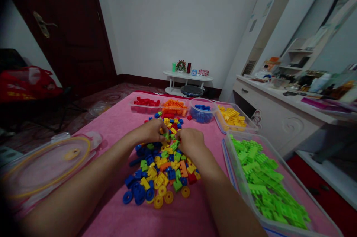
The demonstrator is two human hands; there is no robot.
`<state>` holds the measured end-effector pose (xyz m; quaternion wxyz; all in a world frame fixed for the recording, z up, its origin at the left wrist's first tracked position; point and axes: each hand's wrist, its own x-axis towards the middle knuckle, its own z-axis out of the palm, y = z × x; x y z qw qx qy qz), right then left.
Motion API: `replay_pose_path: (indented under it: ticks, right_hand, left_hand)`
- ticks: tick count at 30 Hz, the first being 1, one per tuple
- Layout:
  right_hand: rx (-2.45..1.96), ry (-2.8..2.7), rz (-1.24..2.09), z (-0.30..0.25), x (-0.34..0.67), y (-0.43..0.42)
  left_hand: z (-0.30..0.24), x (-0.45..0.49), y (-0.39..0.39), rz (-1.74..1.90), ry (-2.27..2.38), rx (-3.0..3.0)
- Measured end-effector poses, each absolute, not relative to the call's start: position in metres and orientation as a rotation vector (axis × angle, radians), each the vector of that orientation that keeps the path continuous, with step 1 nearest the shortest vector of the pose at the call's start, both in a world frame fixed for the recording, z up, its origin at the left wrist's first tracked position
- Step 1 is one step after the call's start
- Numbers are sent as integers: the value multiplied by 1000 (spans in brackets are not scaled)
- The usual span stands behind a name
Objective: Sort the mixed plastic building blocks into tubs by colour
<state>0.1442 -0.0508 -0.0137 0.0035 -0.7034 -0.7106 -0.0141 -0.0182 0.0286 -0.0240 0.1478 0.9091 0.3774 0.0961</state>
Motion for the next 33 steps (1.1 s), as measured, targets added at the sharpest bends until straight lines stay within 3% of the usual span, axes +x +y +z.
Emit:
replay_pose_path:
  ticks: [6,12,16,25,33]
  right_hand:
    - [-2084,-1857,117,-11,163,-43]
    - [-1327,-1047,900,-4,162,-39]
    - [-972,-673,1238,-5,157,-40]
    - [-912,-510,1552,-16,154,-37]
    - [-793,-575,1752,-20,136,-39]
  left_hand:
    - [-28,-6,12,242,849,2416]
    - [-24,8,-13,286,1097,2649]
    - [-25,8,-8,318,1142,2595]
    - [-12,-14,31,987,1079,2283]
    - [-4,-5,11,982,841,2315]
